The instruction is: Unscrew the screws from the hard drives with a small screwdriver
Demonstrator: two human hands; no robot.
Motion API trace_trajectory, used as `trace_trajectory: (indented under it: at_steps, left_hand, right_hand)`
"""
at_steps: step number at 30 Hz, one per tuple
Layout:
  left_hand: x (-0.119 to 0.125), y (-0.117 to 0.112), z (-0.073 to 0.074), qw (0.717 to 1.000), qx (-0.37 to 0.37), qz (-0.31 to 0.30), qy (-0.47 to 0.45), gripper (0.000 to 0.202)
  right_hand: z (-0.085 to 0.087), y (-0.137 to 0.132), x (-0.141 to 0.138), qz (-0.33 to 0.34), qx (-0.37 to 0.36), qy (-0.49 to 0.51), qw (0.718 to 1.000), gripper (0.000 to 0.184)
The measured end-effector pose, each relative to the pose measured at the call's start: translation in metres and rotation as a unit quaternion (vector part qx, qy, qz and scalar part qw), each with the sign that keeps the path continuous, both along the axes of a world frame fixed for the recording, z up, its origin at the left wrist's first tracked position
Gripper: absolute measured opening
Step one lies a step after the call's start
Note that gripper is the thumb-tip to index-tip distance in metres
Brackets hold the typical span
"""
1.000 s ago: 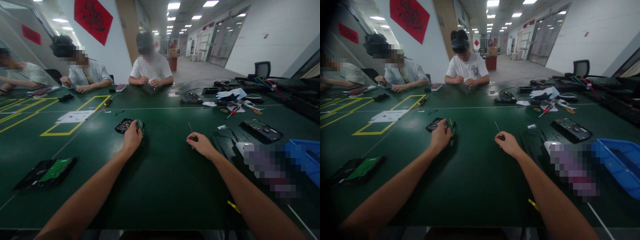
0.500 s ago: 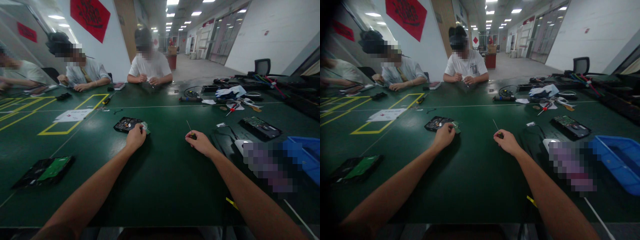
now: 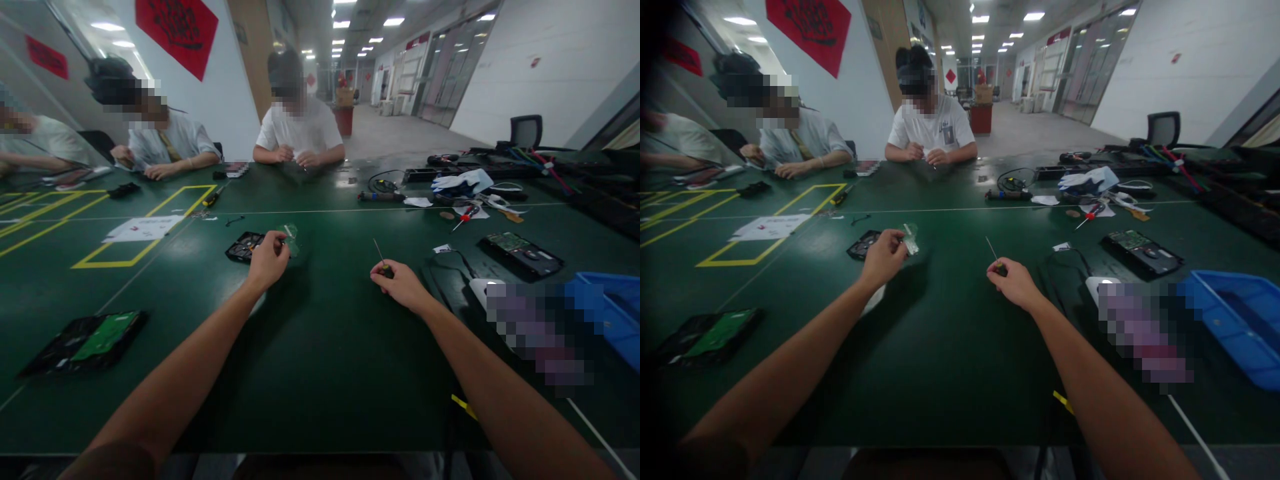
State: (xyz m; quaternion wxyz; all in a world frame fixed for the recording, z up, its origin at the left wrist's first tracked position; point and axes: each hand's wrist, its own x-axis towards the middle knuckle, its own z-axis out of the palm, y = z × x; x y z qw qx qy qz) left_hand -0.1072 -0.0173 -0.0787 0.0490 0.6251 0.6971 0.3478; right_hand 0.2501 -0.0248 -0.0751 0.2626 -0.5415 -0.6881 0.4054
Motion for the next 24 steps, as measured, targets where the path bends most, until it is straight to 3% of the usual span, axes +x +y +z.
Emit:
trace_trajectory:
  at_steps: [3, 7, 12, 14, 18, 22, 24]
  left_hand:
    - [-0.014, -0.003, 0.011, 0.999, -0.024, -0.021, 0.043, 0.028]
    - [-0.022, -0.011, 0.009, 0.993, -0.091, -0.029, 0.068, 0.026]
    - [-0.018, -0.021, 0.010, 0.992, -0.067, -0.053, 0.096, 0.033]
    - [-0.016, -0.026, 0.016, 0.992, -0.050, -0.061, 0.099, 0.044]
    - [-0.017, -0.041, 0.020, 0.984, -0.054, -0.113, 0.126, 0.083]
    - [-0.026, -0.058, 0.012, 0.944, -0.090, -0.123, 0.294, 0.058]
    - [-0.031, -0.062, 0.006, 0.925, -0.102, -0.147, 0.336, 0.048]
  right_hand:
    - [-0.001, 0.000, 0.000, 0.002, 0.002, -0.001, 1.000, 0.018]
    - [-0.001, 0.000, -0.001, 0.002, 0.001, -0.002, 1.000, 0.019]
    - [0.001, 0.000, -0.001, 0.005, -0.001, -0.005, 1.000, 0.018]
    - [0.002, 0.000, -0.001, 0.001, 0.000, -0.010, 1.000, 0.018]
    - [0.003, -0.001, -0.001, 0.003, 0.002, -0.016, 1.000, 0.019]
    - [0.006, -0.002, -0.002, 0.006, 0.002, -0.013, 1.000, 0.016]
    - [0.007, -0.003, -0.003, 0.003, 0.002, -0.016, 1.000, 0.015]
